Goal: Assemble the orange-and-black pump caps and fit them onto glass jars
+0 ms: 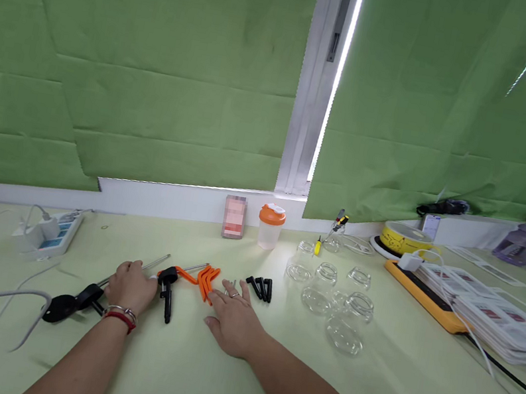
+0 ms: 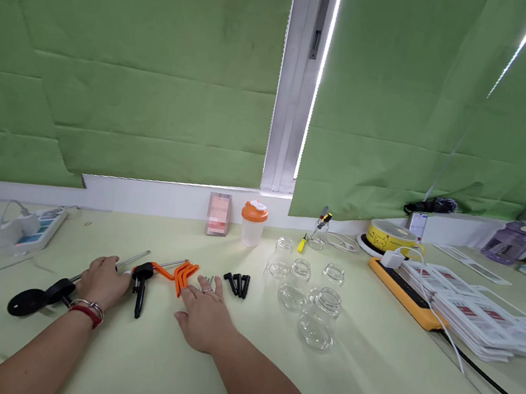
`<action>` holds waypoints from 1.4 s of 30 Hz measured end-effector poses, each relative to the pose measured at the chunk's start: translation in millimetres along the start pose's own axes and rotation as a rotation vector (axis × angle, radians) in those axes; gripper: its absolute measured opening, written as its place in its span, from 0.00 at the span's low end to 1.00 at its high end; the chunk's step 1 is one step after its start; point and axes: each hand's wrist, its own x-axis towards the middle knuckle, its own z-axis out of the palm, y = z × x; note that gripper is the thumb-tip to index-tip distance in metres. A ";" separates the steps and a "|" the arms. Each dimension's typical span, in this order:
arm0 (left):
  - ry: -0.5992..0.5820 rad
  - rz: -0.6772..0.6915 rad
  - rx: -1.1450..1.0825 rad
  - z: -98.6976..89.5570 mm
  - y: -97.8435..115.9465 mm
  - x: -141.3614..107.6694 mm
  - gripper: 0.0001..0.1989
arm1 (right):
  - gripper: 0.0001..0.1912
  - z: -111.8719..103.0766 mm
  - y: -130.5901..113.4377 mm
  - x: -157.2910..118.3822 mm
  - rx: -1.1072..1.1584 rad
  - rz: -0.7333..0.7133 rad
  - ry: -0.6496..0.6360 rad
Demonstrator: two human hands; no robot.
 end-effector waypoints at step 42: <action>0.012 -0.087 -0.159 5.8 -0.3 4.7 0.22 | 0.17 5.3 8.2 1.6 0.029 -0.028 0.066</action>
